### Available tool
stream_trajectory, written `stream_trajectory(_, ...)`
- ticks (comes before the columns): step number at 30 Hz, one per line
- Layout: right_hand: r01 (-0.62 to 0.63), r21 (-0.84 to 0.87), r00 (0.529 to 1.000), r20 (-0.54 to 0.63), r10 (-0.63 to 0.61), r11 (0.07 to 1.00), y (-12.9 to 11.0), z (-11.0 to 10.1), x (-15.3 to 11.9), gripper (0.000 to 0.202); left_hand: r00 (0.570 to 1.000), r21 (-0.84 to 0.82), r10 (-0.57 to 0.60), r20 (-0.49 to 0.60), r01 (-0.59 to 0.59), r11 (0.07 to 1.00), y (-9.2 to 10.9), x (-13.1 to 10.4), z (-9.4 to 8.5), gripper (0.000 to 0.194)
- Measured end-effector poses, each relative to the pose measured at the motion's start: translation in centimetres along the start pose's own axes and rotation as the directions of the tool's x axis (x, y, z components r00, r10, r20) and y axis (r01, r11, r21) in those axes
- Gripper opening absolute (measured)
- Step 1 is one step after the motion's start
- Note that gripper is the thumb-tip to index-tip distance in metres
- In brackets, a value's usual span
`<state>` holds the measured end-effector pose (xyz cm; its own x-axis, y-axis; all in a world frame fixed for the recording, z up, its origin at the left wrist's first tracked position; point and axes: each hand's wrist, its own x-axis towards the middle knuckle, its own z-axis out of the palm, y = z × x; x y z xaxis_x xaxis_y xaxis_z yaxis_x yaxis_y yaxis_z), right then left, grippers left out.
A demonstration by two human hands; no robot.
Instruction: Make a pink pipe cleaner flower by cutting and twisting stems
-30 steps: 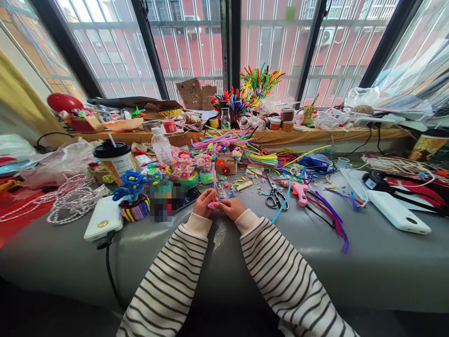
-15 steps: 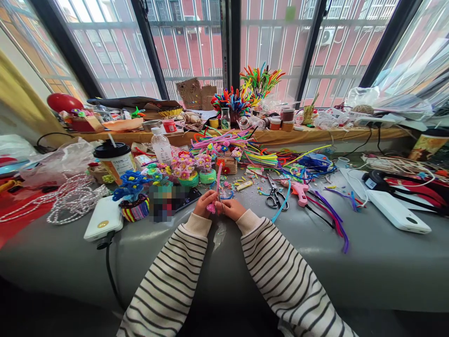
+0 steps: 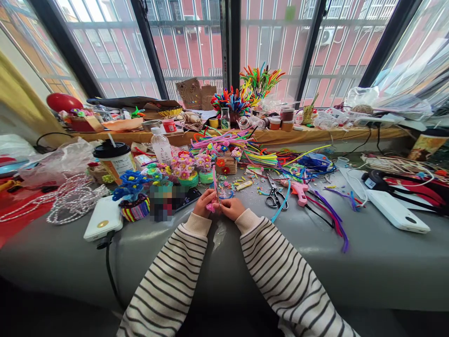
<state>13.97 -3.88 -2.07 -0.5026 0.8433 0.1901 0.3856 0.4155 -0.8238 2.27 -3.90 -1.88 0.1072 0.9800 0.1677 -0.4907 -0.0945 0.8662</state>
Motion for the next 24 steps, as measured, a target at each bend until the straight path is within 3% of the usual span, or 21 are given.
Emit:
stream_trajectory(9,0.057,0.133,0.986,0.148,-0.077,0.989,0.3,-0.33,-0.02,0.061,1.0,0.003,0.009,0.023,-0.009,1.0,0.13,-0.13,0.3,0.015)
stream_trajectory(15,0.032,0.136,0.988,0.147,-0.053,0.99,0.49,-0.18,0.17,0.063,0.998,-0.009,0.053,0.022,-0.053,0.999,0.02,-0.03,0.12,0.017)
stream_trajectory(24,0.034,0.062,0.996,0.083,-0.039,0.998,0.22,0.0,0.01,0.058,1.0,-0.026,0.029,0.004,-0.029,0.999,0.34,-0.29,0.48,0.017)
